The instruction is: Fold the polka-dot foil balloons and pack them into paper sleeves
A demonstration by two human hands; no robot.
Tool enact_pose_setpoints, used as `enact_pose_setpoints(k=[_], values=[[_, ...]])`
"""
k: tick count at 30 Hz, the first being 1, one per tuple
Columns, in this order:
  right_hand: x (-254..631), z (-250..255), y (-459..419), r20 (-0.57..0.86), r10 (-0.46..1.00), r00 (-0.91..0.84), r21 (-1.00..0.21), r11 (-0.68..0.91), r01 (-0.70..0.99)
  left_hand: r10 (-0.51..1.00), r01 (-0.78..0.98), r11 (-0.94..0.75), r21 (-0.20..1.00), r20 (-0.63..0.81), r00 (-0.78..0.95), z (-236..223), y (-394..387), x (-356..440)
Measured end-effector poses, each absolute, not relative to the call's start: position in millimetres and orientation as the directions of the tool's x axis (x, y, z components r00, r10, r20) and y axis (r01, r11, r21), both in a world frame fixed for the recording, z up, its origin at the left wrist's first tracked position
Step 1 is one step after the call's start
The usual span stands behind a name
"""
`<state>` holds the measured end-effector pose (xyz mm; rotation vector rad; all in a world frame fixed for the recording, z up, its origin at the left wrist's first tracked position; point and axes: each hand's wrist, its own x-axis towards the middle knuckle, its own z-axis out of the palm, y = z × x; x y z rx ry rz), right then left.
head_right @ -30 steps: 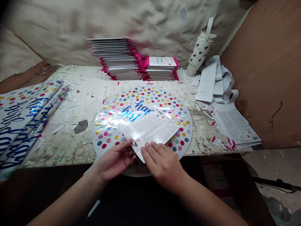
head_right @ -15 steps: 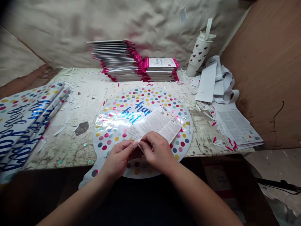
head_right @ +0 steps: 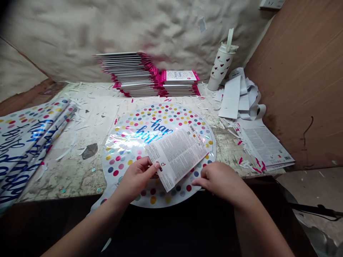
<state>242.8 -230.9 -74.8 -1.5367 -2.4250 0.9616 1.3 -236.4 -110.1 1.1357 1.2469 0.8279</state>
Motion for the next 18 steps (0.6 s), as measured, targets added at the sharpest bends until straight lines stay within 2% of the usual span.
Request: enact_pose_setpoints(k=[2,4,6,8,10,12,14,16,18], values=[[244.6,-68.6,-230.8,0.029,0.935,-0.353,-0.429,0.331,0.841,0.965,0.299,0.108,0.948,-0.172,0.196,-99.4,-237.5,5.2],[238.4,-58.5,-226.7,0.322,0.889,-0.326,-0.420,0.442,0.793,0.956,0.505,-0.131,0.853,-0.027,0.294,-84.3,-238.4,7.7],[230.8,-47.2,-219.7,0.470,0.801,-0.370,-0.452,0.578,0.679,0.884,0.565,-0.387,0.729,0.120,0.451,-68.3,-236.7,6.2],[225.3,-40.2,-211.0,0.497,0.778,-0.385,-0.578,0.627,0.522,0.825,0.505,-0.539,0.674,0.301,0.478,-55.7,-231.8,0.4],[220.7,-41.0,-201.1,0.521,0.813,-0.259,-0.755,0.581,0.304,0.829,0.414,-0.554,0.722,0.436,0.349,-49.0,-225.1,-7.7],[215.1,-48.3,-189.9,0.506,0.859,-0.072,-0.858,0.510,0.062,0.864,0.356,-0.501,0.789,0.432,0.258,-46.8,-217.5,-16.6],[210.0,-58.1,-178.4,0.450,0.893,0.028,-0.888,0.451,-0.087,0.854,0.407,-0.520,0.751,0.442,0.275,-43.4,-206.6,-28.0],[210.0,-68.0,-168.8,0.396,0.916,0.067,-0.911,0.401,-0.101,0.763,0.580,-0.609,0.541,0.599,0.242,-32.7,-186.0,-45.2],[218.0,-78.2,-163.2,0.345,0.932,0.114,-0.937,0.349,-0.016,0.568,0.790,-0.570,0.226,0.803,0.180,-13.0,-149.1,-69.2]])
